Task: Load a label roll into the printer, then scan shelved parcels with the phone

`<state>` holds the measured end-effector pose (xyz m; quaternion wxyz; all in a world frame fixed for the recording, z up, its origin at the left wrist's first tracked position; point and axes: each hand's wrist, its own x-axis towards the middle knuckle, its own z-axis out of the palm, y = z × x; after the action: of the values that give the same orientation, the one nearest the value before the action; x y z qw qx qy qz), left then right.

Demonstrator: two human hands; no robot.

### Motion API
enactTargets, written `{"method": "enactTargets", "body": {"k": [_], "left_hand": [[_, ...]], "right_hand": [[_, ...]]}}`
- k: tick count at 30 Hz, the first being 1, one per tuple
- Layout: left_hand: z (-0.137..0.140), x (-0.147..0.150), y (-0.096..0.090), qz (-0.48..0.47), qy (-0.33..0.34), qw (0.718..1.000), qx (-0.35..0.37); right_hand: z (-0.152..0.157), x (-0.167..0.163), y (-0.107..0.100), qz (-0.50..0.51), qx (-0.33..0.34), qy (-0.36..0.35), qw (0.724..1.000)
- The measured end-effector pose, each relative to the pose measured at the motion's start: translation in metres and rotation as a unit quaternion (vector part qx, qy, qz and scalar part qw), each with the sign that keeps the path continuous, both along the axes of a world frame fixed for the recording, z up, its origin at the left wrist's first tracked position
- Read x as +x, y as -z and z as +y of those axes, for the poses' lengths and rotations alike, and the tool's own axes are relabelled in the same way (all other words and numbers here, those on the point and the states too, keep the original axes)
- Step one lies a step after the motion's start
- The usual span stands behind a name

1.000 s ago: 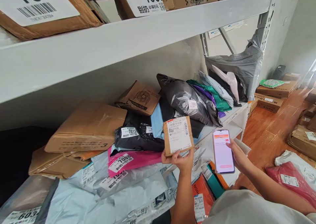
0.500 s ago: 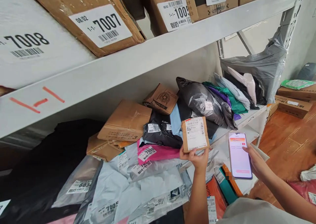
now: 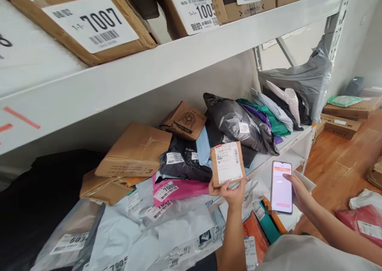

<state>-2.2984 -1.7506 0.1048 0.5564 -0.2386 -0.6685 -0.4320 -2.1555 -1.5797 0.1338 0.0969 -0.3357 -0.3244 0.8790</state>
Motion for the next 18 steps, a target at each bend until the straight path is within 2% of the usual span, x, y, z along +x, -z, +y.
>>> {"method": "enactTargets", "body": {"k": [5,9,12,18], "left_hand": [[-0.001,-0.006,0.004,-0.016,0.012,0.999,0.035],[-0.003,-0.008,0.002,0.015,0.005,1.000,0.010],[-0.002,-0.008,0.002,0.023,-0.001,1.000,0.002],[-0.001,-0.009,0.007,-0.025,0.008,0.999,0.038]], "right_hand": [[-0.001,-0.010,0.030,-0.078,-0.033,0.021,0.996],[-0.001,-0.011,0.052,-0.097,-0.048,0.013,0.994],[-0.001,-0.008,0.056,-0.073,-0.074,-0.004,0.995],[0.001,0.000,0.049,0.038,-0.098,-0.066,0.992]]}}
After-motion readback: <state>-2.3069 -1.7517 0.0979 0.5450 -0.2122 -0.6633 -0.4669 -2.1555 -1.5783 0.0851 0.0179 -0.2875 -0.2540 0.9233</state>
